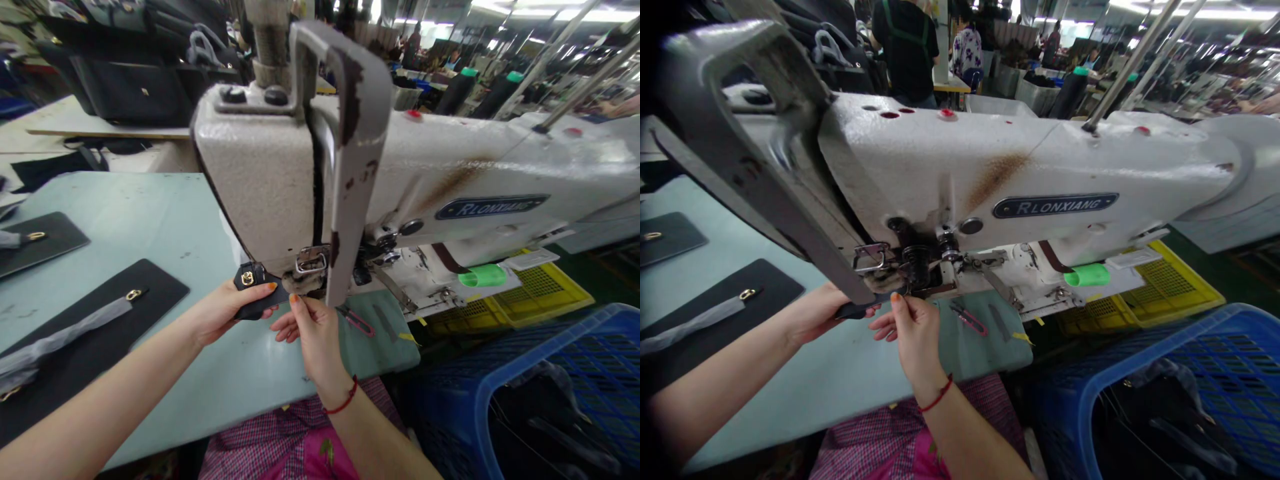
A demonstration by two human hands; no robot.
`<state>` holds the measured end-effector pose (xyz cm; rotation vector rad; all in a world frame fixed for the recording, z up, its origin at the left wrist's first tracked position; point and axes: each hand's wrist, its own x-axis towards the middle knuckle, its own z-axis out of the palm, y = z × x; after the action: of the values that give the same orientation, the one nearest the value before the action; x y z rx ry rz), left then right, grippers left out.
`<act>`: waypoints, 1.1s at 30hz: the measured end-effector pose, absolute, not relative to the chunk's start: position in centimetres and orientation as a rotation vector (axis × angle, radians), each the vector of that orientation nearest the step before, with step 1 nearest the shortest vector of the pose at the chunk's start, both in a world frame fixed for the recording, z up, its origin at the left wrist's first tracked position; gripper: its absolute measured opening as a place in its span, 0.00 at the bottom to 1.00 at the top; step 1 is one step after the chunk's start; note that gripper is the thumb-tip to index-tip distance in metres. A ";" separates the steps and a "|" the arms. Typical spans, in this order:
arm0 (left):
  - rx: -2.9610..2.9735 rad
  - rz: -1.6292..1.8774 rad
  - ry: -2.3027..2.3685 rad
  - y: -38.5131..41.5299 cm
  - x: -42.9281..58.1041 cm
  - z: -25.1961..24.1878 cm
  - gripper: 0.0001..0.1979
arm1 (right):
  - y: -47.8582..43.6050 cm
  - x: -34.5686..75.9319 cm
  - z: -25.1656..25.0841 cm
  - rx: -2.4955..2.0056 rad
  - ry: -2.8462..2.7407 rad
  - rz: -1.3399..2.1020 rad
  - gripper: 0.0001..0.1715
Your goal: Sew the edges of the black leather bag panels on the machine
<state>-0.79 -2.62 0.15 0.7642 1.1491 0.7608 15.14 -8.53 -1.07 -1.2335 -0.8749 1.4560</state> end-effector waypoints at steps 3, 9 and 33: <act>0.778 0.762 1.130 -2.3 -1.0 0.1 0.12 | -8.5 14.5 -0.9 -1.246 -0.846 1.437 0.28; 0.780 0.807 1.078 -1.9 -1.2 -0.1 0.12 | -8.3 13.3 -1.0 -1.290 -0.816 1.420 0.29; 0.574 1.244 1.190 -7.7 3.3 -0.4 0.13 | -8.0 14.7 -0.7 -1.277 -0.856 1.474 0.27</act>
<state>3.27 -7.67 -0.36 0.5739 1.1898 1.2443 14.69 -8.01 -0.72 -1.2773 -0.8557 1.4740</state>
